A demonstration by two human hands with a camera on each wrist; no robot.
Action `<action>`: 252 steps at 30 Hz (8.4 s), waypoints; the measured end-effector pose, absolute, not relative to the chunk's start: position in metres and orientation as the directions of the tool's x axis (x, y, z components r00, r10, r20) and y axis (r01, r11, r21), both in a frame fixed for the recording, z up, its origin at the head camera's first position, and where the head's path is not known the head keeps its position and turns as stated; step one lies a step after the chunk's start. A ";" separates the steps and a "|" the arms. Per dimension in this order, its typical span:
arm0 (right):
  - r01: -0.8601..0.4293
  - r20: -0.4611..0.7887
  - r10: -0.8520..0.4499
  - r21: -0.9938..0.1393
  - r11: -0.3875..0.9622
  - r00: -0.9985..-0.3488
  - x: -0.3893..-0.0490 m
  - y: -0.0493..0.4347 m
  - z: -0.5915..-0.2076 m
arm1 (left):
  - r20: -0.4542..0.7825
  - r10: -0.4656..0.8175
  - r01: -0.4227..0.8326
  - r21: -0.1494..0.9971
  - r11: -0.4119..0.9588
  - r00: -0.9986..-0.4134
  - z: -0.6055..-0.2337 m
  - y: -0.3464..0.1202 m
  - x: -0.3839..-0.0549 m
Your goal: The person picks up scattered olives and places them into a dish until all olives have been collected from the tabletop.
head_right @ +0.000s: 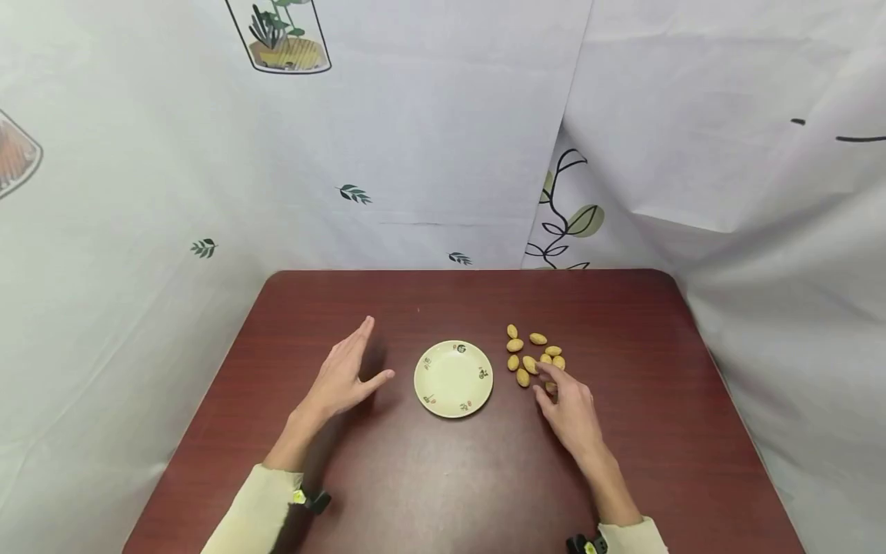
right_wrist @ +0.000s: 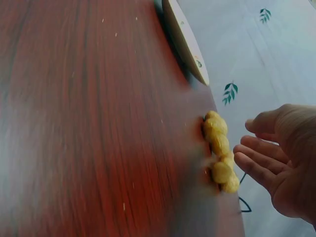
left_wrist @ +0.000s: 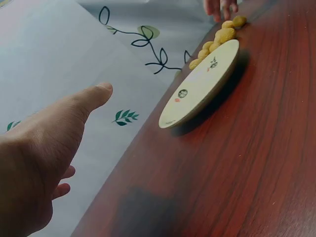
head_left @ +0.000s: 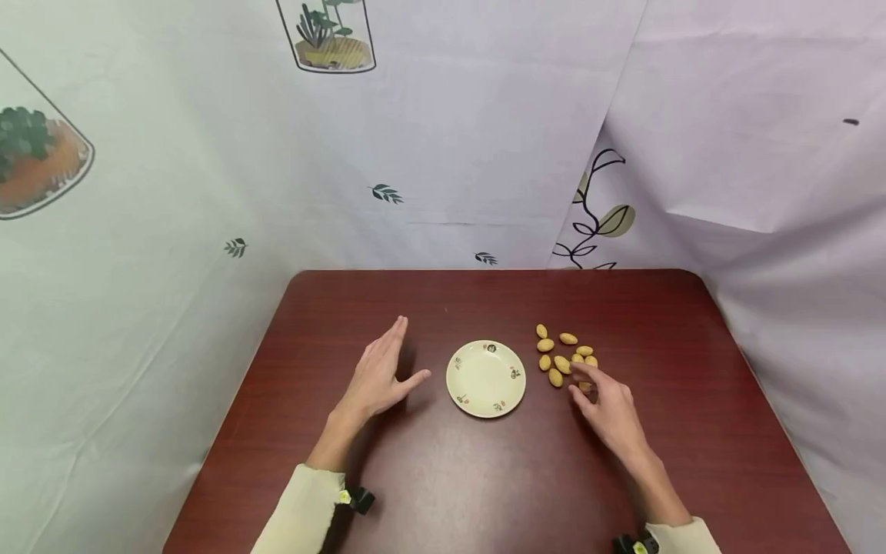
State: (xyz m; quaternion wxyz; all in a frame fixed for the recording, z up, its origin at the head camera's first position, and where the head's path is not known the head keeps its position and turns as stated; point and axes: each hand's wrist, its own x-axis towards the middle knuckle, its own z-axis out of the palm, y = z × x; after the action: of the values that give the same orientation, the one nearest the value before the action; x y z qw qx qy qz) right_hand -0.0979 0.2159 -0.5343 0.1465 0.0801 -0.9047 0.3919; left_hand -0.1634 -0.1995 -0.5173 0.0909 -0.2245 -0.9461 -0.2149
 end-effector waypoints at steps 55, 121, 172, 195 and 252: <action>-0.095 0.252 0.193 -0.805 0.586 -0.948 -0.111 0.183 -0.567 | 0.135 0.525 0.527 0.435 0.730 -0.840 -0.557 -0.137 -0.154; -0.206 0.245 0.196 -0.958 0.198 -0.950 -0.106 0.171 -0.556 | 0.131 0.517 0.507 0.497 0.704 -0.846 -0.565 -0.134 -0.153; -0.171 0.173 0.006 -0.978 0.117 -0.985 -0.122 0.084 -0.564 | 0.120 0.507 0.490 0.516 0.703 -0.853 -0.563 -0.134 -0.152; -0.130 0.100 -0.125 -0.955 0.268 -0.987 -0.124 0.081 -0.556 | 0.130 0.513 0.500 0.514 0.697 -0.849 -0.563 -0.135 -0.152; -0.229 0.177 -0.245 -0.953 0.201 -0.953 -0.130 0.098 -0.555 | 0.114 0.517 0.495 0.519 0.697 -0.848 -0.563 -0.133 -0.153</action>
State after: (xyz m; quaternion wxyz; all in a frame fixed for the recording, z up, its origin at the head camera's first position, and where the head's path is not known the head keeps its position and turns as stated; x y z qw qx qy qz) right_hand -0.1300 0.0983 -0.5554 -0.0065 0.1528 -0.7748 0.6134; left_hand -0.1533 -0.1332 -0.5630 -0.0205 -0.2748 -0.9209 -0.2756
